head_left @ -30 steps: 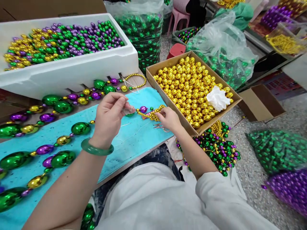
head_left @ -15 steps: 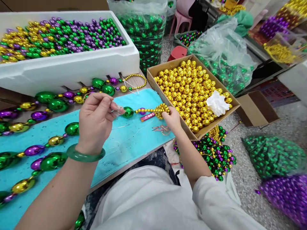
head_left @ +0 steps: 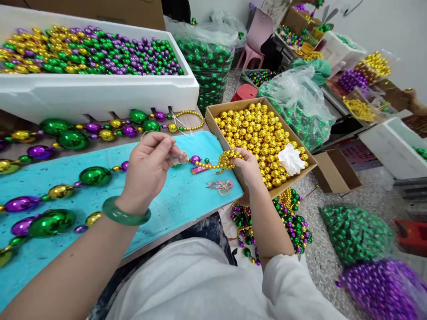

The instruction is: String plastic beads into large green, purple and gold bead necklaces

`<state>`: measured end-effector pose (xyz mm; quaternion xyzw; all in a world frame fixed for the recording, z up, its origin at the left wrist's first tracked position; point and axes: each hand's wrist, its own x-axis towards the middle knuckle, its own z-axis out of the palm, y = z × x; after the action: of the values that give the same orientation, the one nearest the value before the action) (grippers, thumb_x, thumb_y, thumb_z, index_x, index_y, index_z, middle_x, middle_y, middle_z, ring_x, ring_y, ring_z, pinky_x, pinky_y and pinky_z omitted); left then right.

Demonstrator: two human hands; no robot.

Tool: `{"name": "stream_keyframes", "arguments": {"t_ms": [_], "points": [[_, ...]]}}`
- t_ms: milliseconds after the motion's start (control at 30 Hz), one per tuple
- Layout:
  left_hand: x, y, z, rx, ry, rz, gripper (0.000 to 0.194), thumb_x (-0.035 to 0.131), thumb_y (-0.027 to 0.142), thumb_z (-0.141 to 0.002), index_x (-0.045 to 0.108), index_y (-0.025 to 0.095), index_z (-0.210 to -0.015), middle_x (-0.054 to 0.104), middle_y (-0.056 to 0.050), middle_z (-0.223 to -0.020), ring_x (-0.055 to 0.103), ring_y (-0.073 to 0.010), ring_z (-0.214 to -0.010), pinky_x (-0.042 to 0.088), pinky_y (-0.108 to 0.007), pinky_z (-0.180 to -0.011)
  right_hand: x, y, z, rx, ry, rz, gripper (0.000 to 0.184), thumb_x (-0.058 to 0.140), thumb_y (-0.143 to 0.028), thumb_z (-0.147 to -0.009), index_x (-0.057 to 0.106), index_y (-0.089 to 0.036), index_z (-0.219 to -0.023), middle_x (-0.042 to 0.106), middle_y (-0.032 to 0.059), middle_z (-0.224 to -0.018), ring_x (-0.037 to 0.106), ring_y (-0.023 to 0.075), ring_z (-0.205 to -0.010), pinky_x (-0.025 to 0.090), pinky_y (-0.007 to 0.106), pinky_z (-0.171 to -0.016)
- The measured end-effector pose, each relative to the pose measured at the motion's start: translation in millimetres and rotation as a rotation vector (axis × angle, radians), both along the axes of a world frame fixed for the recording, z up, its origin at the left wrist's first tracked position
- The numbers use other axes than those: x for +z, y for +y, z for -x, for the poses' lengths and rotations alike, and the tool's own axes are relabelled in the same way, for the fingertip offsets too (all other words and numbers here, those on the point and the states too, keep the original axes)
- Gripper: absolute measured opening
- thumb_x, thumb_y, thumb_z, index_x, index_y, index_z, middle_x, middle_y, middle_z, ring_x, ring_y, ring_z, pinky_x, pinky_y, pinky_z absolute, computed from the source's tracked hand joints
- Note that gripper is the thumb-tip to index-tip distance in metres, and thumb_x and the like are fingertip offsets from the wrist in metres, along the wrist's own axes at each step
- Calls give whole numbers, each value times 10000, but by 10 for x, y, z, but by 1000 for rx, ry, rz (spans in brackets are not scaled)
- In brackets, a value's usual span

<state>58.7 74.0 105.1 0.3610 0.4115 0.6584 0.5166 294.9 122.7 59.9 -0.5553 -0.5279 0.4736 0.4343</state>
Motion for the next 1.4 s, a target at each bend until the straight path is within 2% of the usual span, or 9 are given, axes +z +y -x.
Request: {"name": "stream_keyframes", "arguments": {"t_ms": [100,200,333,467,633,833,933,1067,1400], "points": [[-5,-10,-16,2,17,1,116,694,325,-826,628,240,-784,592,7,-673,623,-148,-671,581,-327,-648,-10,4,-2,-2,-60,19,231,659,-325,-599,653,-183,-781,646,20,-884,565,180,-870,430,314,-824],[-54,-27,-39,10,9,11,123,692,324,-821,617,231,-789,596,6,-675,618,-137,-662,581,-305,-656,19,-3,-7,-6,-72,102,179,696,-308,-584,650,-176,-696,607,-3,-720,536,155,-726,413,298,-730],[-163,-68,-135,-33,-13,78,145,680,313,-809,601,194,-790,620,2,-693,628,-124,-672,573,-260,-625,53,12,8,39,42,198,124,681,-273,-549,601,-181,-570,551,-10,-608,485,136,-633,377,286,-639],[-218,-102,-209,-65,-1,106,143,658,297,-820,582,184,-775,639,-4,-718,636,-127,-693,568,-256,-620,43,50,42,4,187,238,144,645,-255,-480,516,-192,-489,513,-11,-574,442,127,-607,359,273,-586],[-213,-101,-147,-41,8,83,124,641,284,-843,587,186,-790,629,0,-687,622,-116,-642,559,-254,-627,49,49,56,53,233,290,134,648,-228,-476,534,-191,-536,528,-11,-600,432,127,-605,356,260,-549],[-238,-107,-124,-2,14,91,129,650,292,-835,596,181,-798,625,-9,-744,640,-125,-737,561,-235,-647,24,49,35,53,226,248,123,664,-231,-518,563,-187,-574,550,-11,-603,478,132,-615,358,261,-554],[-263,-104,-143,22,22,95,110,653,273,-829,599,186,-792,636,-19,-819,639,-128,-785,556,-222,-637,22,47,40,84,253,250,110,670,-251,-543,585,-185,-567,577,5,-601,529,150,-644,406,279,-599],[-265,-92,-111,55,37,78,110,661,269,-835,602,193,-781,615,-2,-767,605,-102,-685,546,-219,-621,28,35,56,119,251,224,126,677,-266,-568,580,-190,-543,525,-13,-524,514,136,-579,455,305,-673],[-151,-66,49,102,-14,2,148,676,349,-845,592,243,-787,655,-1,-772,669,-149,-729,565,-302,-664,-105,23,22,120,201,331,190,728,-281,-550,623,-169,-662,578,-11,-578,467,103,-549,292,232,-474]]}}
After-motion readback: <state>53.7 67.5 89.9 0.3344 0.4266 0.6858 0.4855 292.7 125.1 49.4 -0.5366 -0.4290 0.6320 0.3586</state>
